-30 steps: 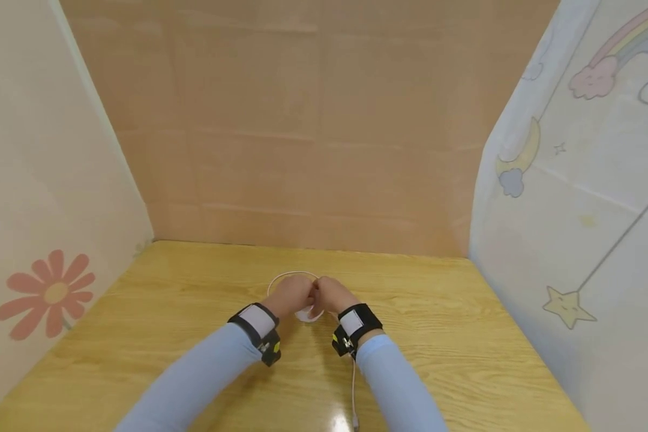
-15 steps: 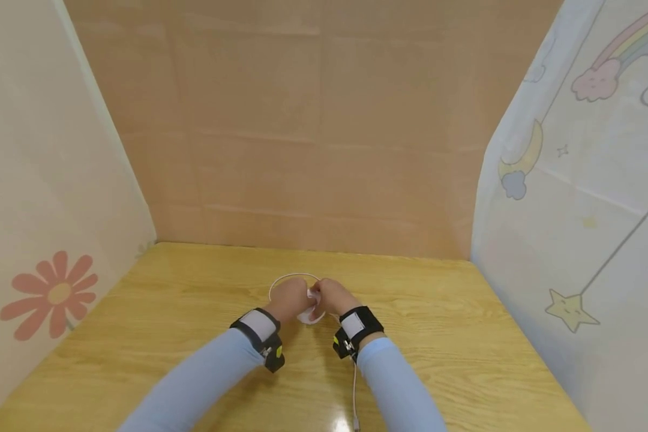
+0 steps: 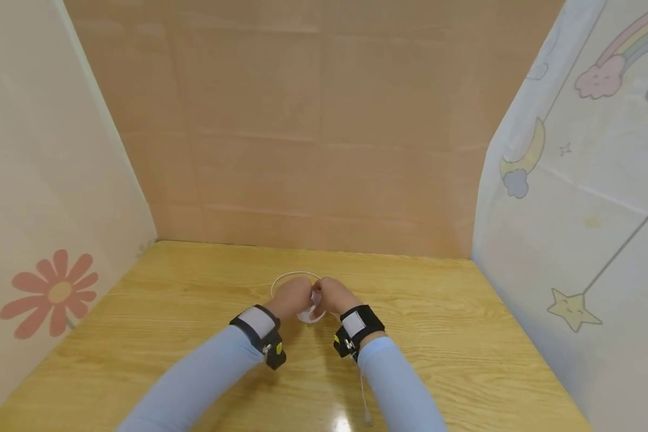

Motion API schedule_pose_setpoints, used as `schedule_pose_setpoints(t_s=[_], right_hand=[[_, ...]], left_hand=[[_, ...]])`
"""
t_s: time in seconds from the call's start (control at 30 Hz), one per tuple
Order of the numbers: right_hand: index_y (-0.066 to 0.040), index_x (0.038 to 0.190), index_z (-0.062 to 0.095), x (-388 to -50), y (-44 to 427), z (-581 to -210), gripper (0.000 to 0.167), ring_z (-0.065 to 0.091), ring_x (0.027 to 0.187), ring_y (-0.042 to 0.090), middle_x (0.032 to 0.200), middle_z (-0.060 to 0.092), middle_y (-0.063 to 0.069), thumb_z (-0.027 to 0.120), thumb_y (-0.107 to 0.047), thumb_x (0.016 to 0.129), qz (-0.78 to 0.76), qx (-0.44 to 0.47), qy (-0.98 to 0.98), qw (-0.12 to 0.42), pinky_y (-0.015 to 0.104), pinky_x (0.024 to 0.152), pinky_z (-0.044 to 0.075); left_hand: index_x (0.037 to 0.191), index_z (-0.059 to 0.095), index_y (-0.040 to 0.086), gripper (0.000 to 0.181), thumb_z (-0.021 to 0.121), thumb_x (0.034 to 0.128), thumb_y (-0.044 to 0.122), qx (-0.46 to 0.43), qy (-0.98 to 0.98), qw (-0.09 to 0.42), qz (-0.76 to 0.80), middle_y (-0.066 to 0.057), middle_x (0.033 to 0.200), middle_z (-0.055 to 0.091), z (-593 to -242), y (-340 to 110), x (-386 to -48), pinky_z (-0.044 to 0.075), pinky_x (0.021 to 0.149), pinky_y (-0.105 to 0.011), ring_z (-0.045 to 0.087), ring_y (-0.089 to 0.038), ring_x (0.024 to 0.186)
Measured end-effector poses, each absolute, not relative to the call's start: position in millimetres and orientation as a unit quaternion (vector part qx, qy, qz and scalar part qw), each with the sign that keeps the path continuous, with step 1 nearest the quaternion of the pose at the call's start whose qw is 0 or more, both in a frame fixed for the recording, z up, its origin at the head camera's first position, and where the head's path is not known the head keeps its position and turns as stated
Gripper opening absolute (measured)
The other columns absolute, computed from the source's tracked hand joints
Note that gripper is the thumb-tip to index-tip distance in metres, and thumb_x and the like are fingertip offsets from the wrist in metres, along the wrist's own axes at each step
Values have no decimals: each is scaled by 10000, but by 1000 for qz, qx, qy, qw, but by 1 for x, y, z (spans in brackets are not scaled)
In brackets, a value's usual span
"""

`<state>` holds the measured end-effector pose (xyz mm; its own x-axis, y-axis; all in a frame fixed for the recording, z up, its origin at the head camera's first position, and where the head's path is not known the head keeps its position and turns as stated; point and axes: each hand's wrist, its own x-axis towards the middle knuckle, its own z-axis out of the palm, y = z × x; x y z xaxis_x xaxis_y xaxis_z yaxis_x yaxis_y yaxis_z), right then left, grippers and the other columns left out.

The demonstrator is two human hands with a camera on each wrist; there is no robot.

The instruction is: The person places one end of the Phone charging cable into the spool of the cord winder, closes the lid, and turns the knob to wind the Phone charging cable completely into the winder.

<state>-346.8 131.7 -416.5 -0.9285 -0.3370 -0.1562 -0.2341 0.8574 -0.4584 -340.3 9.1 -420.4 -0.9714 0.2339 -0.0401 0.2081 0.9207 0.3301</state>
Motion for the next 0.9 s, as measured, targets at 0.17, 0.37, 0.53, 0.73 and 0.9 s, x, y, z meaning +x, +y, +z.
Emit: schedule_pose_setpoints(t_s=[0.17, 0.37, 0.53, 0.73, 0.9], right_hand=[[1, 1210, 614, -346, 132, -412, 589, 584, 1107, 297, 1210, 624, 145, 870, -110, 692, -224, -155, 954, 123, 424, 942, 478], [-1, 1161, 630, -344, 133, -409, 555, 600, 1032, 264, 1143, 643, 127, 879, -138, 685, -220, -165, 954, 119, 407, 903, 494], [0, 1192, 619, -344, 131, -411, 598, 600, 1061, 273, 1165, 641, 127, 885, -117, 670, -227, -146, 955, 120, 428, 937, 479], [2, 1218, 607, -343, 130, -413, 632, 608, 1012, 249, 1146, 645, 113, 888, -118, 664, -231, -143, 955, 119, 415, 903, 493], [10, 1190, 613, -346, 129, -415, 608, 607, 909, 218, 1065, 655, 93, 888, -100, 660, -245, -140, 951, 124, 381, 827, 511]], left_hand=[[814, 683, 90, 128, 643, 927, 133, 173, 976, 45, 126, -19, 739, 618, -418, 4, -344, 404, 519, -273, 514, -111, 606], [830, 680, 101, 151, 597, 954, 121, 218, 969, 41, 111, -22, 764, 620, -418, 0, -347, 428, 538, -270, 548, -119, 633], [888, 731, 145, 137, 609, 950, 135, 277, 958, 8, 78, -5, 875, 683, -423, -6, -352, 452, 577, -252, 600, -110, 713], [912, 759, 219, 123, 667, 904, 137, 364, 926, -96, 9, 50, 900, 683, -429, -13, -354, 496, 694, -216, 635, -86, 820], [904, 760, 282, 150, 672, 890, 161, 436, 888, -146, -19, 76, 921, 684, -434, -17, -359, 493, 753, -195, 631, -68, 852]])
